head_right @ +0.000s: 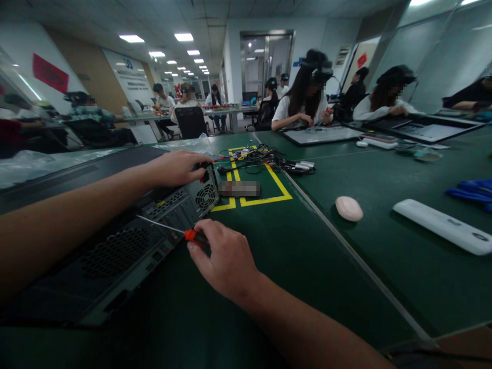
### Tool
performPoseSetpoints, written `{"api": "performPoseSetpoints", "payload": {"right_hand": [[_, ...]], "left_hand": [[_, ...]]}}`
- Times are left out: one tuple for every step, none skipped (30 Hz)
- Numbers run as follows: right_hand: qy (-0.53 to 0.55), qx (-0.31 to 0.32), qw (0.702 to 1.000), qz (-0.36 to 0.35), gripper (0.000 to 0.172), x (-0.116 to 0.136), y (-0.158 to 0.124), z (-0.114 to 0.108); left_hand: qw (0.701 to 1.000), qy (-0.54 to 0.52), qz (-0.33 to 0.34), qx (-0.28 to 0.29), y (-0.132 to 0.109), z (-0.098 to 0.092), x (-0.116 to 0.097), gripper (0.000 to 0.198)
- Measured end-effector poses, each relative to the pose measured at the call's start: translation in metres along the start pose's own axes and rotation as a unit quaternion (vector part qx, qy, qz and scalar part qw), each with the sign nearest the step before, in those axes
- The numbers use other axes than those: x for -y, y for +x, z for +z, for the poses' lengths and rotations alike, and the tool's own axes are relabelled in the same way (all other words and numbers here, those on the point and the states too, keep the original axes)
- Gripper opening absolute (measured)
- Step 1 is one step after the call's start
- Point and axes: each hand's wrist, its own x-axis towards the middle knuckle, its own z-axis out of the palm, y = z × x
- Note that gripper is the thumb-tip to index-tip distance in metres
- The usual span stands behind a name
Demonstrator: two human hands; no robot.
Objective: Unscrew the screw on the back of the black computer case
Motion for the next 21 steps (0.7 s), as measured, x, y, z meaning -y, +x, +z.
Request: {"api": "performPoseSetpoints", "payload": {"right_hand": [[0.000, 0.003, 1.000, 0.001, 0.010, -0.0002, 0.0000, 0.0001], [0.000, 0.004, 1.000, 0.001, 0.009, -0.0005, 0.0000, 0.0004], [0.000, 0.004, 1.000, -0.001, 0.009, -0.0010, -0.0001, 0.0007], [0.000, 0.004, 1.000, -0.003, 0.009, -0.0016, -0.0003, 0.0012], [-0.001, 0.003, 1.000, -0.005, 0.009, -0.0023, -0.0005, 0.0017], [-0.002, 0.002, 1.000, -0.007, 0.009, -0.0030, -0.0006, 0.0021], [-0.003, 0.000, 1.000, -0.008, 0.009, -0.0035, -0.0008, 0.0023], [-0.003, 0.000, 1.000, -0.007, 0.009, -0.0039, -0.0008, 0.0024], [-0.005, 0.001, 1.000, -0.006, 0.009, -0.0040, -0.0008, 0.0024], [-0.006, 0.001, 1.000, -0.006, 0.008, -0.0039, -0.0006, 0.0022], [-0.008, 0.002, 1.000, -0.005, 0.008, -0.0037, -0.0005, 0.0020], [-0.009, 0.003, 1.000, -0.006, 0.008, -0.0033, -0.0003, 0.0018], [-0.010, 0.003, 1.000, -0.006, 0.008, -0.0029, -0.0001, 0.0016], [-0.011, 0.002, 1.000, -0.005, 0.008, -0.0025, 0.0000, 0.0015], [-0.011, 0.003, 1.000, -0.004, 0.008, -0.0022, 0.0000, 0.0015], [-0.010, 0.002, 1.000, -0.003, 0.008, -0.0020, 0.0000, 0.0016], [-0.009, 0.002, 1.000, -0.002, 0.008, -0.0019, 0.0000, 0.0017], [-0.007, 0.002, 1.000, -0.001, 0.008, -0.0019, -0.0001, 0.0018], [-0.006, 0.003, 1.000, -0.002, 0.009, -0.0019, -0.0001, 0.0019], [-0.005, 0.003, 1.000, -0.003, 0.009, -0.0020, -0.0001, 0.0019], [-0.005, 0.003, 1.000, -0.003, 0.009, -0.0020, 0.0000, 0.0018]], "left_hand": [[1.000, 0.000, 0.000, 0.000, 0.0001, 0.0002, 0.0002, 0.061], [1.000, 0.000, 0.000, 0.000, 0.0002, 0.0006, 0.0004, 0.061], [1.000, 0.001, 0.002, -0.001, 0.0003, 0.0009, 0.0008, 0.061], [1.000, 0.001, 0.004, -0.001, 0.0005, 0.0013, 0.0013, 0.061], [1.000, 0.003, 0.006, -0.002, 0.0007, 0.0016, 0.0017, 0.060], [1.000, 0.005, 0.006, -0.002, 0.0008, 0.0017, 0.0020, 0.060], [1.000, 0.007, 0.005, -0.001, 0.0009, 0.0017, 0.0022, 0.060], [1.000, 0.008, 0.002, 0.000, 0.0009, 0.0015, 0.0022, 0.060], [1.000, 0.009, -0.001, 0.002, 0.0007, 0.0011, 0.0019, 0.061], [1.000, 0.008, -0.003, 0.004, 0.0005, 0.0007, 0.0015, 0.062], [1.000, 0.008, -0.003, 0.005, 0.0003, 0.0002, 0.0009, 0.062], [1.000, 0.007, -0.002, 0.006, 0.0000, -0.0002, 0.0003, 0.063], [1.000, 0.006, -0.002, 0.006, -0.0003, -0.0004, -0.0002, 0.063], [1.000, 0.005, -0.001, 0.005, -0.0006, -0.0005, -0.0006, 0.064], [1.000, 0.005, -0.002, 0.003, -0.0007, -0.0004, -0.0009, 0.064], [1.000, 0.004, -0.002, 0.000, -0.0007, -0.0002, -0.0009, 0.063], [1.000, 0.002, -0.003, -0.001, -0.0007, 0.0001, -0.0008, 0.063], [1.000, 0.000, -0.004, -0.003, -0.0006, 0.0004, -0.0006, 0.062], [1.000, -0.002, -0.004, -0.004, -0.0005, 0.0007, -0.0003, 0.062], [1.000, -0.003, -0.004, -0.003, -0.0003, 0.0008, -0.0002, 0.061], [1.000, -0.003, -0.004, -0.002, -0.0003, 0.0007, -0.0001, 0.061]]}}
